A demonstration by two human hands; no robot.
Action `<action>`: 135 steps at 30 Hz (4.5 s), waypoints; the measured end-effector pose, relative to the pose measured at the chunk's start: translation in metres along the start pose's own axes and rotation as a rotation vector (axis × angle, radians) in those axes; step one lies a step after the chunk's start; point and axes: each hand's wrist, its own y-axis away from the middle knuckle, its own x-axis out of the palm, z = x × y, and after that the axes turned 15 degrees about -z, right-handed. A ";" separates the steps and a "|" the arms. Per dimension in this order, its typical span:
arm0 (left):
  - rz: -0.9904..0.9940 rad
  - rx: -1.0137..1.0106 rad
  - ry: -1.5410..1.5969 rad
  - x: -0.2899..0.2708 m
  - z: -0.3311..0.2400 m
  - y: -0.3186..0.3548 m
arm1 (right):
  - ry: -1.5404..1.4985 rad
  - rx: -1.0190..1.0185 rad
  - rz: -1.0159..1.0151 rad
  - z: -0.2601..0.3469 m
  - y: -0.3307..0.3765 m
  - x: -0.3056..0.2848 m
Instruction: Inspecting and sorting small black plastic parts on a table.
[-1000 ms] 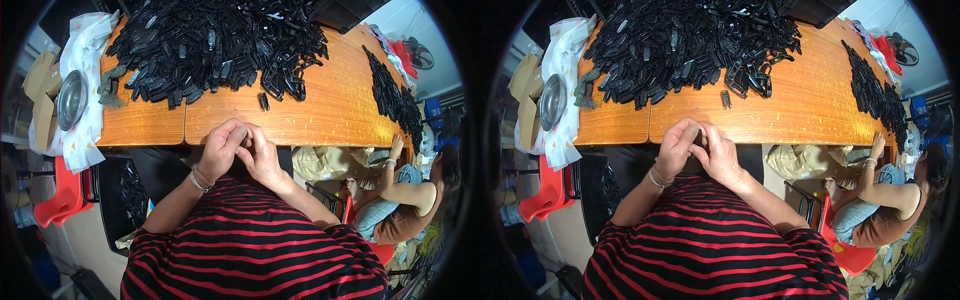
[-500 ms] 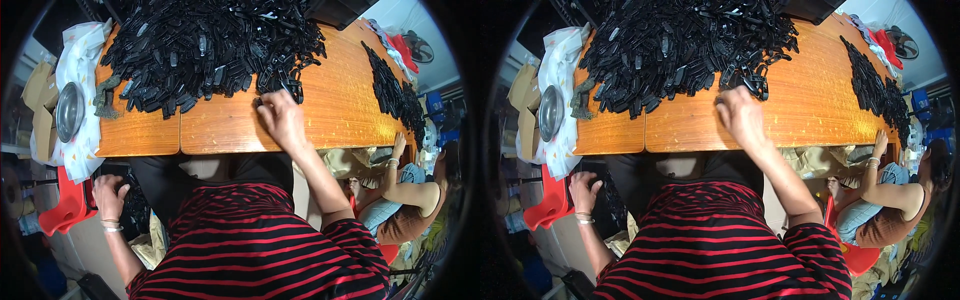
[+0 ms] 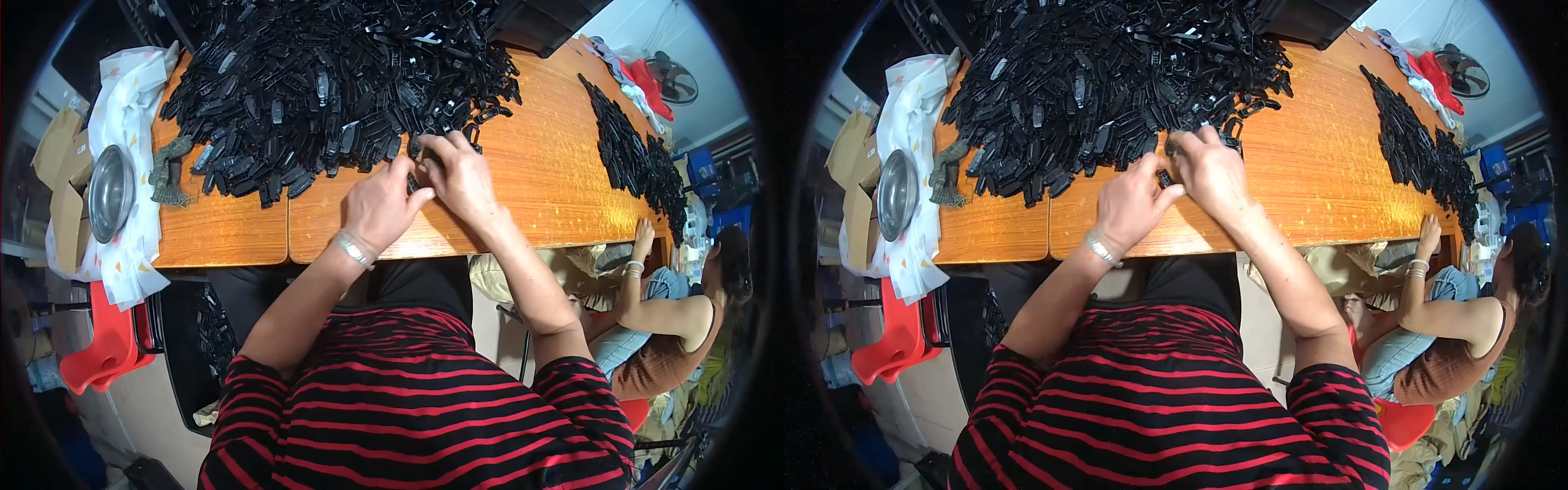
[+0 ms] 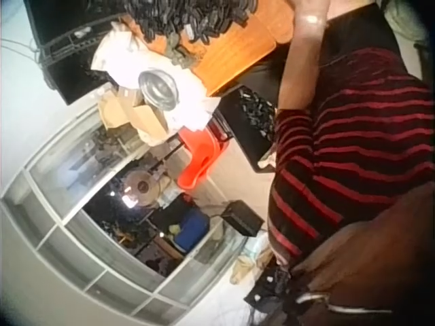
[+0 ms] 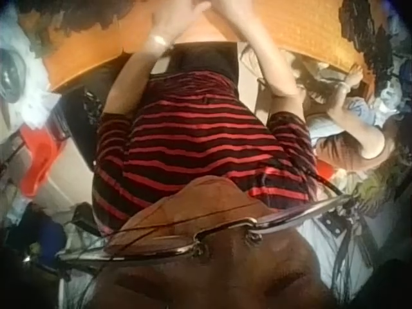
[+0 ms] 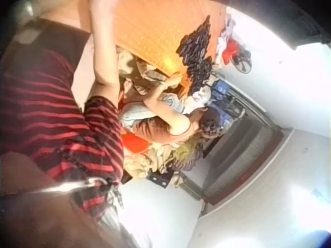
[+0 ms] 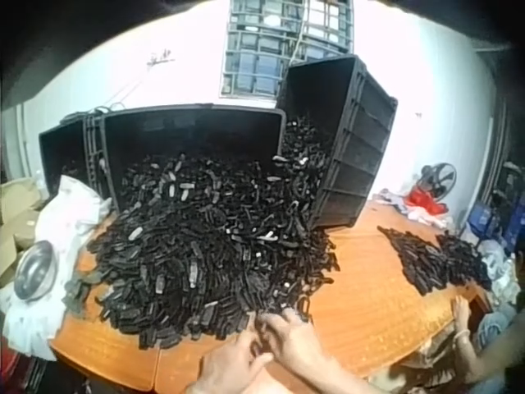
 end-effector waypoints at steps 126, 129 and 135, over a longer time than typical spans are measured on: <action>-0.127 -0.634 1.385 -0.035 0.040 0.030 | -0.810 0.277 -0.238 0.073 0.033 0.025; -0.110 -0.590 1.427 -0.037 0.048 0.034 | -0.898 0.417 -0.167 0.082 0.039 0.018; -0.146 -0.524 1.368 -0.043 0.043 0.032 | -0.991 0.474 -0.183 0.079 0.043 0.022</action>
